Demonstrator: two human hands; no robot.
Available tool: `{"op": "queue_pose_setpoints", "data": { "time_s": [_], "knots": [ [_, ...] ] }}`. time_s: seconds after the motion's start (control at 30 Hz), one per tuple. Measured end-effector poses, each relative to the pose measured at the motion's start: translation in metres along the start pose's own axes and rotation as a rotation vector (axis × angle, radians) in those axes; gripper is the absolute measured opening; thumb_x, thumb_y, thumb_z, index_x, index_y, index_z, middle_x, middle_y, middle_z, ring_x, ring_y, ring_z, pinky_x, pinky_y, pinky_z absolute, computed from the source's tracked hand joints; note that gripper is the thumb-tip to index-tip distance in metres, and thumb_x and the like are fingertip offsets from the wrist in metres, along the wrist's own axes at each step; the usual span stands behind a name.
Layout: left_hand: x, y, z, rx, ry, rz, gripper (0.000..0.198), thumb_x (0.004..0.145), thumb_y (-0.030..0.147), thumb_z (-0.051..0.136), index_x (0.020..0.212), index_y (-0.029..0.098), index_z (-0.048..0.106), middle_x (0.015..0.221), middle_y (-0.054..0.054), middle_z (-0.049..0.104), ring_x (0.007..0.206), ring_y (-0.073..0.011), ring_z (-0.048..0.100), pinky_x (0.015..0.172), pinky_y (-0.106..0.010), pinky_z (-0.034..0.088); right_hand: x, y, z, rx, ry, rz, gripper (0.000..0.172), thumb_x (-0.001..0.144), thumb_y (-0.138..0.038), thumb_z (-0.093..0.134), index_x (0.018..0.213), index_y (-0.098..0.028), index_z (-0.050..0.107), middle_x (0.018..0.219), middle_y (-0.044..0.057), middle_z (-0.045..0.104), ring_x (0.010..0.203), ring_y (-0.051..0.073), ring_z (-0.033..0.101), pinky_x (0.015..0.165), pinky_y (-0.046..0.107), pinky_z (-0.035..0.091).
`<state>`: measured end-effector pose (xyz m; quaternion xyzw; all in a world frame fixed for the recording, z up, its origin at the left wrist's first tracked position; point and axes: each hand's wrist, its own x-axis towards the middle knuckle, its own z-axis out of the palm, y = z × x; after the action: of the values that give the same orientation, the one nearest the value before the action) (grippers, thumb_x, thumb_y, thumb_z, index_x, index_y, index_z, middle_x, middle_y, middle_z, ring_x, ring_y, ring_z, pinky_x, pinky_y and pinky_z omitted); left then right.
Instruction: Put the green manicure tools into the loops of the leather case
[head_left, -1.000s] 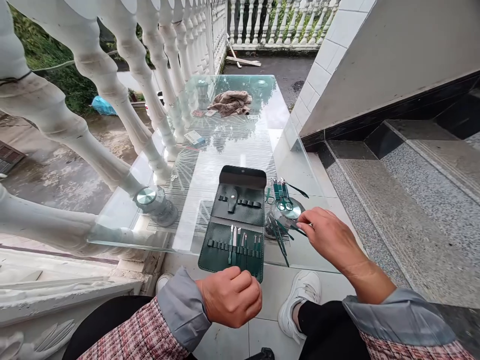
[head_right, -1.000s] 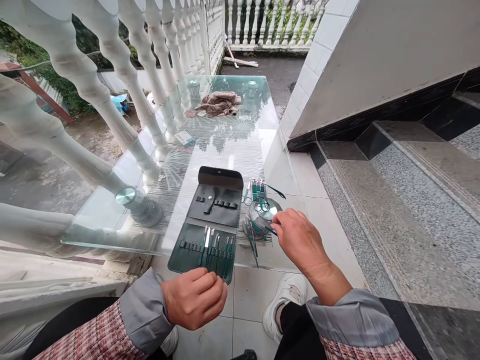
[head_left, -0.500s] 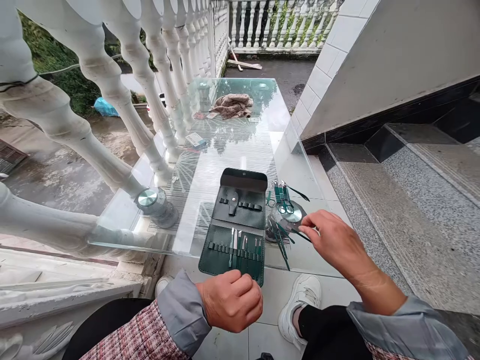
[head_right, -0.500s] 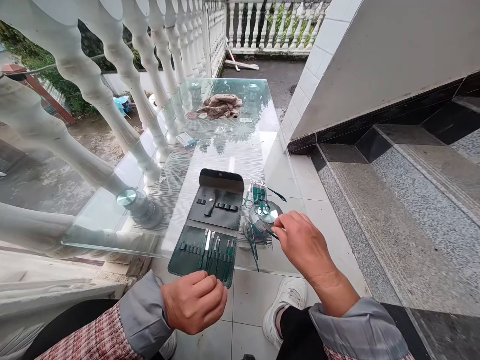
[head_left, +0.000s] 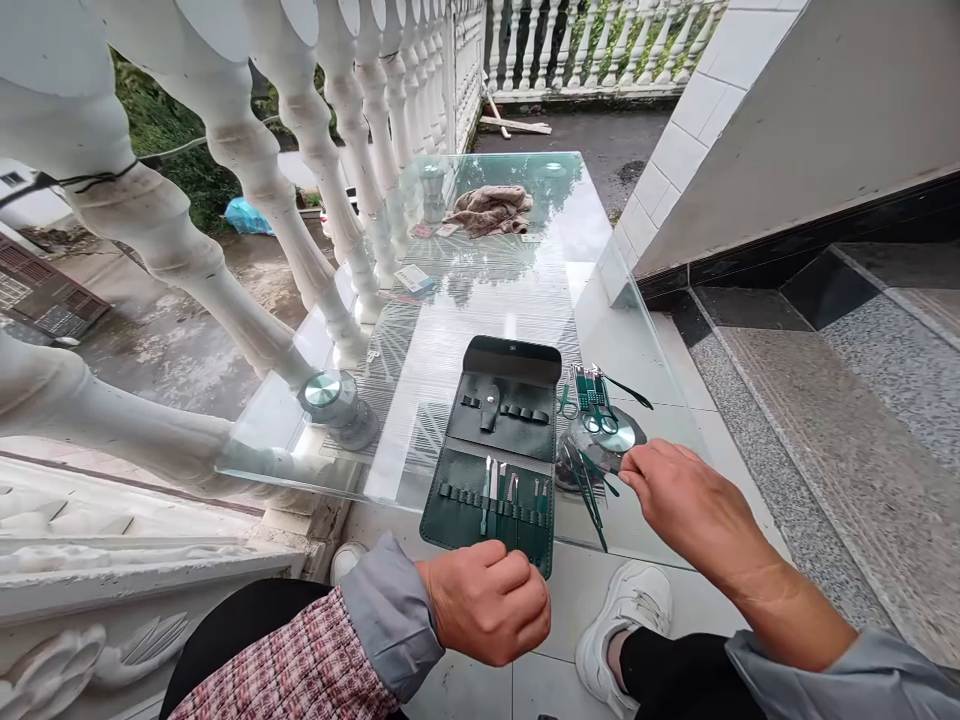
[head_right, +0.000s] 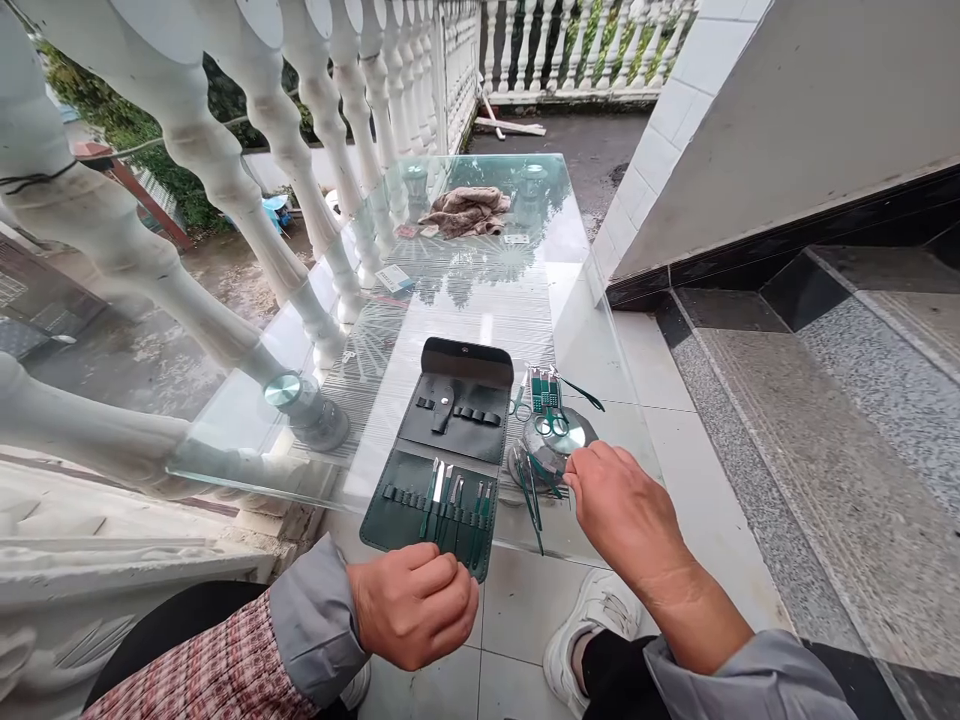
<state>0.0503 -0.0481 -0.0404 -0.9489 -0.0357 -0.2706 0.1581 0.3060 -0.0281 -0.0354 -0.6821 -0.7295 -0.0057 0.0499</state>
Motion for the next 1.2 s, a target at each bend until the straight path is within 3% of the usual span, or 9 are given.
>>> {"op": "queue_pose_setpoints", "data": {
  "time_s": [0.4,0.57,0.73,0.9,1.0,1.2],
  "knots": [
    [0.000,0.001,0.003,0.003,-0.006,0.010,0.011,0.079,0.019,0.058,0.077,0.011,0.065,0.073,-0.006,0.059,0.060,-0.0135,0.051,0.046,-0.027,0.032,-0.004,-0.007,0.002,-0.084,0.023,-0.036,0.017,0.085,-0.018,0.042,0.070,-0.020,0.049,0.070,0.004,0.054,0.066,0.018,0.049,0.057,0.029,0.032],
    [0.002,0.000,0.004,0.008,-0.007,0.013,0.010,0.080,0.019,0.059,0.078,0.011,0.065,0.073,-0.005,0.058,0.060,-0.0130,0.051,0.046,-0.027,0.032,-0.005,-0.007,0.002,0.047,0.039,-0.044,0.014,0.084,-0.015,0.040,0.076,-0.020,0.051,0.070,0.002,0.056,0.066,0.017,0.051,0.058,0.029,0.034],
    [0.002,0.001,0.007,-0.004,-0.004,0.017,0.010,0.080,0.019,0.058,0.077,0.011,0.064,0.072,-0.005,0.058,0.060,-0.0131,0.052,0.046,-0.026,0.032,-0.003,-0.008,-0.001,0.308,0.057,0.054,0.023,0.080,-0.018,0.041,0.096,-0.019,0.057,0.075,0.003,0.059,0.070,0.018,0.054,0.062,0.030,0.039],
    [0.001,0.001,0.005,0.008,-0.007,0.015,0.009,0.080,0.019,0.058,0.077,0.012,0.064,0.073,-0.005,0.058,0.060,-0.0127,0.051,0.047,-0.026,0.032,0.001,-0.015,-0.016,0.918,0.009,0.281,0.031,0.077,-0.034,0.050,0.104,-0.019,0.058,0.067,-0.002,0.053,0.052,0.011,0.047,0.052,0.027,0.041],
    [0.000,0.001,0.003,0.012,-0.013,0.026,0.011,0.081,0.020,0.057,0.080,0.012,0.064,0.078,-0.006,0.059,0.065,-0.0140,0.052,0.048,-0.026,0.033,0.005,-0.026,-0.022,1.229,-0.061,0.327,0.033,0.073,-0.034,0.057,0.102,-0.018,0.057,0.067,-0.003,0.050,0.051,0.010,0.047,0.047,0.025,0.041],
    [-0.003,0.000,-0.002,0.014,0.009,0.043,0.012,0.081,0.020,0.056,0.083,0.012,0.066,0.083,-0.008,0.060,0.071,-0.0159,0.055,0.050,-0.027,0.035,0.013,-0.060,-0.018,1.373,-0.166,0.287,0.032,0.071,-0.031,0.058,0.101,-0.019,0.056,0.064,-0.004,0.048,0.051,0.010,0.050,0.043,0.024,0.041]
  ]
}}
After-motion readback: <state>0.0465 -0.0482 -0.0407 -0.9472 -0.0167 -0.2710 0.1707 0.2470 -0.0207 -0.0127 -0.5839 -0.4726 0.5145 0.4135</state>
